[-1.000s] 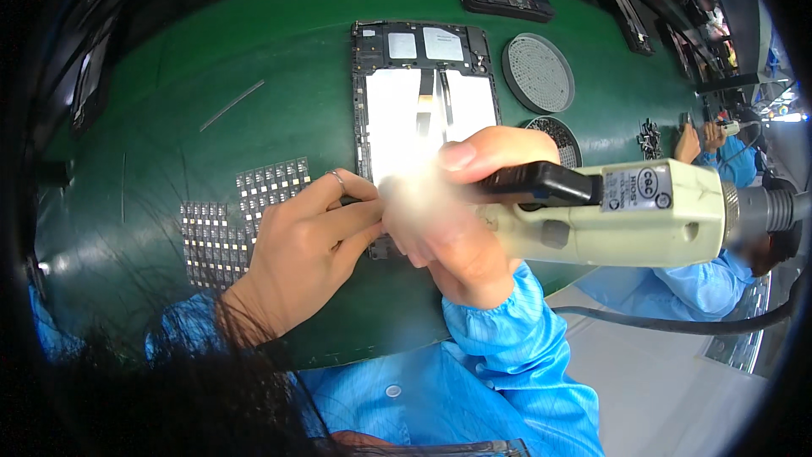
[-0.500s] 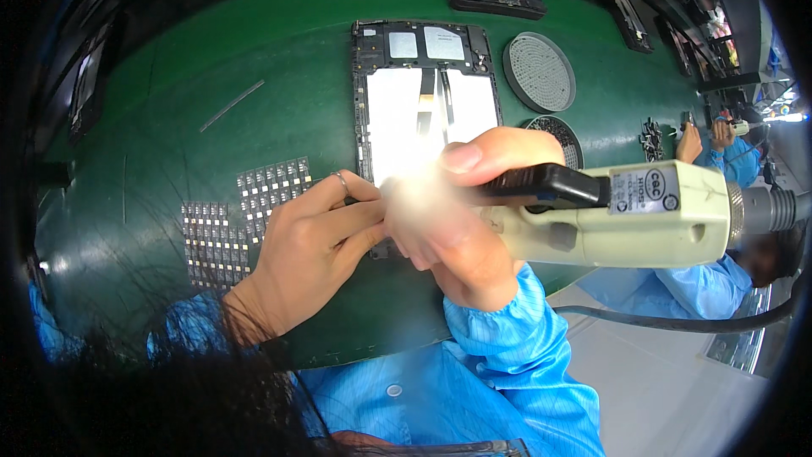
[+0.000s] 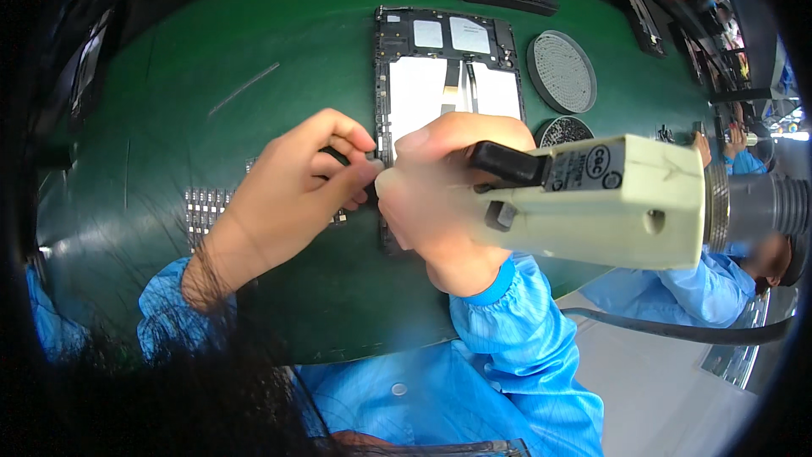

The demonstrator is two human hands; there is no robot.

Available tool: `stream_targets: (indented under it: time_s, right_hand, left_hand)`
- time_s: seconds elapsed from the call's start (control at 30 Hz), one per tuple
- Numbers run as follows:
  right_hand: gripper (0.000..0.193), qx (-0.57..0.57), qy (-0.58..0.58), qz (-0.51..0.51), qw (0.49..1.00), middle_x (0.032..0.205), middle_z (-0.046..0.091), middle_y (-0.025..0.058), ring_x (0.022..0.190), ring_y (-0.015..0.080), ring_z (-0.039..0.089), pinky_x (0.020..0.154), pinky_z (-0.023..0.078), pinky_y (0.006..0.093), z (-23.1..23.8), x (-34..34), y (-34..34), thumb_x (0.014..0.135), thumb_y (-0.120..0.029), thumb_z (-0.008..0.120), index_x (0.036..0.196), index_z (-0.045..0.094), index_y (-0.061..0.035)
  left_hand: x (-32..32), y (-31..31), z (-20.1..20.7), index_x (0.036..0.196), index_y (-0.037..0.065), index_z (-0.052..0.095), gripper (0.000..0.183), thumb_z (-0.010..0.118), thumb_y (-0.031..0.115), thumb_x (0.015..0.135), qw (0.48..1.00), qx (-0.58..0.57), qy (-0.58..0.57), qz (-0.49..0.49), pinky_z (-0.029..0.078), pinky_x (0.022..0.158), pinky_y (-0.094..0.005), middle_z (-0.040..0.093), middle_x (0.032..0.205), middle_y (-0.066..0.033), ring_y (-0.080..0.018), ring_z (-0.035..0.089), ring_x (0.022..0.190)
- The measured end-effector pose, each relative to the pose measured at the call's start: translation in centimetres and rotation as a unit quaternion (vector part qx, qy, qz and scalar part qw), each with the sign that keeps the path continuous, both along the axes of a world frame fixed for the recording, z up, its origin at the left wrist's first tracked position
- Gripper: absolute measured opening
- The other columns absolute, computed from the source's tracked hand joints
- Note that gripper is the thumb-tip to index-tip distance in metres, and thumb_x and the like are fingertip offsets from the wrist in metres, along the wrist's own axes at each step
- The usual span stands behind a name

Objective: Assembling internal components and applying adhesive strips to tablet frames on a factory production line.

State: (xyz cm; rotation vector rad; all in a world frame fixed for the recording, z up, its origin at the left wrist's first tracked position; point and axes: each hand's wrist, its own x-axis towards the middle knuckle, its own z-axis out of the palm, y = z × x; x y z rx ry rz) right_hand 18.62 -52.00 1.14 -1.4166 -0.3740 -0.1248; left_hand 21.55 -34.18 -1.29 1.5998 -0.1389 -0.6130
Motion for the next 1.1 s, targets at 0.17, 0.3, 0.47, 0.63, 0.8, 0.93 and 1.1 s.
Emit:
stream_targets:
  time_s: [0.17, 0.3, 0.47, 0.63, 0.8, 0.93, 1.1]
  right_hand:
    - [0.03, -0.009, 0.052, -0.067, 0.996, 0.073, 0.05, 0.0058, 0.054, 0.0127, 0.049, 0.05, 0.042, 0.0272, 0.6, -0.3, 0.6, 0.084, -0.001, 0.058, 0.11, 0.045, -0.0074]
    - [0.033, -0.024, 0.088, -0.121, 0.988, 0.081, 0.057, 0.0074, 0.061, 0.012, 0.056, 0.056, 0.046, 0.0271, 0.1, -0.5, 0.4, 0.074, 0.001, 0.065, 0.104, 0.051, -0.004]
    - [0.032, -0.013, 0.093, -0.119, 0.988, 0.083, 0.058, 0.0079, 0.06, 0.012, 0.056, 0.055, 0.046, 0.0271, 0.6, -0.8, 0.8, 0.074, 0.001, 0.067, 0.102, 0.052, -0.0041]
    - [0.032, 0.039, 0.125, -0.109, 0.985, 0.087, 0.059, 0.0089, 0.063, 0.0122, 0.056, 0.057, 0.047, 0.027, 0.2, -0.6, 1.2, 0.074, 0.0, 0.069, 0.101, 0.053, -0.0039]
    - [0.032, -0.027, 0.094, -0.137, 0.986, 0.09, 0.059, 0.0085, 0.07, 0.012, 0.058, 0.064, 0.047, 0.0263, -0.5, -0.4, 0.8, 0.074, 0.0, 0.069, 0.102, 0.054, -0.0039]
    - [0.026, -0.053, 0.052, -0.075, 0.994, 0.072, 0.048, 0.0056, 0.054, 0.0127, 0.047, 0.05, 0.04, 0.0275, -1.0, 0.3, 0.7, 0.084, -0.002, 0.06, 0.105, 0.046, -0.0077]
    - [0.02, -0.019, 0.048, -0.042, 0.998, 0.061, 0.041, 0.0039, 0.043, 0.0128, 0.039, 0.039, 0.032, 0.0281, -1.1, 0.6, 1.4, 0.09, -0.001, 0.054, 0.102, 0.04, -0.01]
  left_hand:
    - [0.4, -0.3, -1.8, 0.103, 0.001, 0.05, 0.021, 0.066, 0.01, 0.091, 0.999, 0.01, -0.038, -0.019, 0.05, 0.062, -0.0215, 0.057, 0.092, -0.0047, -0.0093, 0.062, 0.074]
    - [0.5, 0.0, -1.6, 0.103, 0.0, 0.05, 0.025, 0.069, 0.007, 0.087, 0.999, 0.004, -0.032, -0.038, 0.049, 0.06, -0.0218, 0.056, 0.093, -0.0044, -0.0087, 0.061, 0.075]
    - [0.4, 0.0, -1.9, 0.103, 0.001, 0.051, 0.029, 0.07, 0.001, 0.082, 0.999, 0.007, -0.04, -0.036, 0.05, 0.061, -0.0218, 0.057, 0.093, -0.0046, -0.0088, 0.06, 0.079]
    - [0.4, -0.1, -1.8, 0.103, 0.001, 0.051, 0.029, 0.07, 0.0, 0.082, 0.999, 0.007, -0.031, -0.032, 0.05, 0.062, -0.0221, 0.057, 0.094, -0.0049, -0.01, 0.06, 0.08]
    - [0.4, 0.0, -1.9, 0.103, 0.001, 0.051, 0.029, 0.07, 0.0, 0.081, 0.999, 0.003, -0.037, -0.029, 0.05, 0.065, -0.0232, 0.058, 0.093, -0.005, -0.0109, 0.06, 0.08]
    - [0.3, 0.0, -1.8, 0.103, 0.001, 0.051, 0.029, 0.07, -0.001, 0.081, 0.999, -0.001, -0.028, -0.024, 0.05, 0.067, -0.0239, 0.058, 0.093, -0.0051, -0.0111, 0.059, 0.08]
    - [0.3, -0.1, -1.8, 0.102, 0.001, 0.052, 0.028, 0.069, -0.003, 0.08, 0.999, 0.006, -0.038, -0.02, 0.05, 0.067, -0.0236, 0.058, 0.092, -0.0048, -0.011, 0.059, 0.079]
